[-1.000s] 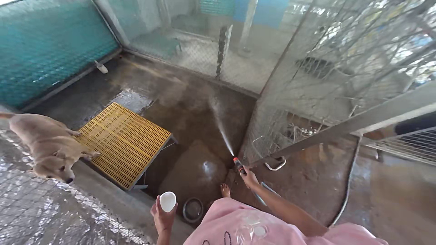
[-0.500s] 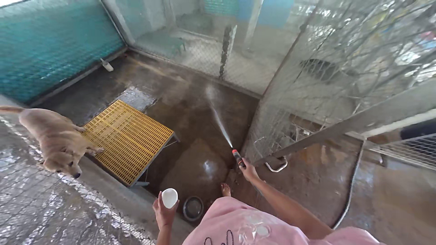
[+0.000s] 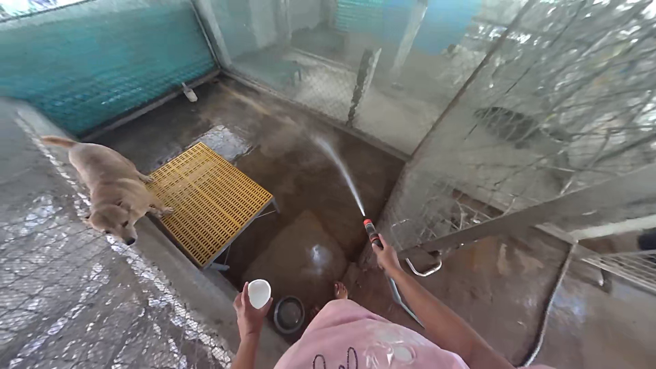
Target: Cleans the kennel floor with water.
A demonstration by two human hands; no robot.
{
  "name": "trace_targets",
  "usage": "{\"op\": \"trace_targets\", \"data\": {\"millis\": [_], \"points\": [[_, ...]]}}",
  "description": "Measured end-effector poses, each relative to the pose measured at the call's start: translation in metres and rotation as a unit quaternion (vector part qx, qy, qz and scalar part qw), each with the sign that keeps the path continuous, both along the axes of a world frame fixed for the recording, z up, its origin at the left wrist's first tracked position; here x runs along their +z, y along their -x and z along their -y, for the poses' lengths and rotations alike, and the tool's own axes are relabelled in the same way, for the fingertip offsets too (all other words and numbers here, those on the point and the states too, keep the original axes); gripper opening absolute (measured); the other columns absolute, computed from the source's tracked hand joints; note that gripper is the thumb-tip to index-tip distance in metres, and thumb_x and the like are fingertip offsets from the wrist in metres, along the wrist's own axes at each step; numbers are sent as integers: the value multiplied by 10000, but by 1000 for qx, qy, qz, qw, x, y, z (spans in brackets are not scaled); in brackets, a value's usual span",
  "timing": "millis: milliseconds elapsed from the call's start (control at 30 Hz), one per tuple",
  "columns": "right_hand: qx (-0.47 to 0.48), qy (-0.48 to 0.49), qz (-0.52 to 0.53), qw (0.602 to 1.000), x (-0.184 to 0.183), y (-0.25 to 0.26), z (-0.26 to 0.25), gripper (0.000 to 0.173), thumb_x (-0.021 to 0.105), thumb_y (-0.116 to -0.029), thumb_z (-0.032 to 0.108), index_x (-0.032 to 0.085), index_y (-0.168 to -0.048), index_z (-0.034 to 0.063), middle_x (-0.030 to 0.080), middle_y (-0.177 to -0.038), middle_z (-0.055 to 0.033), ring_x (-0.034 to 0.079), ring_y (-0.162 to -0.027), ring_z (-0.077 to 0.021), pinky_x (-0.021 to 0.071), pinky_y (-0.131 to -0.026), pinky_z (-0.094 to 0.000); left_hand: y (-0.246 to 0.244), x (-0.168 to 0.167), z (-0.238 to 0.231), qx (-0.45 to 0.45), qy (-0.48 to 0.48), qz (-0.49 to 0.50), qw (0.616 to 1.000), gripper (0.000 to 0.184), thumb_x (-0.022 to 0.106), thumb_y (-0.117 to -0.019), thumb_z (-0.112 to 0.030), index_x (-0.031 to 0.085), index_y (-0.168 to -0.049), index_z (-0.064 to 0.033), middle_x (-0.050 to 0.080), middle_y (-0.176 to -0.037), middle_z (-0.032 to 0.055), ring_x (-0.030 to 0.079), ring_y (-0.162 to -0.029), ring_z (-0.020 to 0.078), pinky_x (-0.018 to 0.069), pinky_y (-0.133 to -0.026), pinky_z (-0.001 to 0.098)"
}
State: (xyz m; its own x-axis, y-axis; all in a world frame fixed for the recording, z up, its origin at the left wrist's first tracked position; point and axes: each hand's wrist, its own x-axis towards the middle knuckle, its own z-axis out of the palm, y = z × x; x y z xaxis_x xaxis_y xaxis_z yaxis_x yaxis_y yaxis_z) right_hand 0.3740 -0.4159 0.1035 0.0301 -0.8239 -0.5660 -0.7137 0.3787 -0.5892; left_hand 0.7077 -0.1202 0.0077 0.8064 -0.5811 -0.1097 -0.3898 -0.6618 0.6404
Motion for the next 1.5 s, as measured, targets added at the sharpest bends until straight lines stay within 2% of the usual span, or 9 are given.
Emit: {"op": "trace_targets", "data": {"millis": [33, 233, 433, 533, 700, 867, 967, 1300, 1500], "points": [[4, 4, -1, 1000, 1, -2, 2, 601, 527, -1092, 241, 291, -1631, 118, 576, -1418, -265, 652, -1152, -411, 517, -979, -548, 0, 0, 0, 3, -1, 0, 1000, 1103, 992, -612, -212, 425, -1547, -69, 405, -1491, 370, 503, -1307, 533, 486, -1016, 626], [96, -35, 1, 995, 9, -17, -6, 608, 528, -1092, 230, 276, -1636, 125, 576, -1405, -264, 679, -1015, -378, 543, -892, -510, 1, 1, -2, 15, -7, -3, 1000, 1088, 988, -624, -231, 428, -1544, -75, 403, -1494, 364, 502, -1312, 526, 492, -1015, 613], [174, -90, 7, 981, 14, -22, -11, 594, 536, -1089, 234, 305, -1628, 140, 633, -1313, -248, 673, -929, -355, 543, -835, -498, 0, 2, -5, 30, -20, -11, 999, 1098, 991, -629, -236, 417, -1553, -86, 409, -1499, 347, 509, -1314, 508, 495, -1020, 598], [164, -75, 23, 983, 18, -24, -3, 592, 531, -1090, 224, 304, -1627, 124, 639, -1308, -245, 677, -962, -350, 543, -855, -494, -1, 3, -5, 35, -18, -11, 999, 1090, 990, -628, -239, 426, -1549, -92, 421, -1491, 340, 520, -1304, 496, 502, -1012, 591], [113, -42, 27, 992, 25, -29, 12, 593, 509, -1099, 234, 275, -1636, 135, 652, -1216, -231, 617, -736, -291, 530, -691, -450, 0, 8, -3, 36, -4, -9, 999, 1078, 985, -627, -214, 431, -1539, -60, 411, -1487, 368, 499, -1314, 528, 491, -1022, 606], [162, -54, 29, 985, 30, -40, 8, 605, 521, -1096, 240, 271, -1639, 143, 660, -1239, -220, 632, -772, -289, 530, -720, -442, -1, 3, -3, 35, 6, 7, 999, 1086, 990, -608, -225, 444, -1530, -52, 426, -1466, 374, 510, -1295, 533, 493, -1011, 615], [174, -54, 36, 983, 30, -45, 7, 600, 524, -1094, 240, 281, -1636, 150, 666, -1193, -199, 585, -688, -243, 510, -656, -404, -1, 1, -4, 36, 8, 16, 999, 1081, 992, -602, -224, 453, -1523, -45, 436, -1455, 375, 516, -1289, 528, 492, -1014, 607], [70, 13, 45, 996, 25, -37, 45, 576, 510, -1098, 204, 299, -1629, 133, 658, -1185, -233, 606, -698, -278, 523, -648, -432, 4, -3, -11, 48, 22, 22, 998, 1086, 994, -591, -213, 458, -1518, -36, 440, -1454, 374, 524, -1280, 530, 498, -1004, 609], [70, 23, 46, 996, 36, -43, 51, 584, 510, -1099, 207, 286, -1634, 143, 659, -1179, -223, 603, -706, -279, 519, -653, -432, 7, 4, -10, 60, 0, 3, 998, 1088, 994, -608, -227, 446, -1534, -70, 417, -1477, 368, 531, -1276, 525, 513, -981, 612]]}}
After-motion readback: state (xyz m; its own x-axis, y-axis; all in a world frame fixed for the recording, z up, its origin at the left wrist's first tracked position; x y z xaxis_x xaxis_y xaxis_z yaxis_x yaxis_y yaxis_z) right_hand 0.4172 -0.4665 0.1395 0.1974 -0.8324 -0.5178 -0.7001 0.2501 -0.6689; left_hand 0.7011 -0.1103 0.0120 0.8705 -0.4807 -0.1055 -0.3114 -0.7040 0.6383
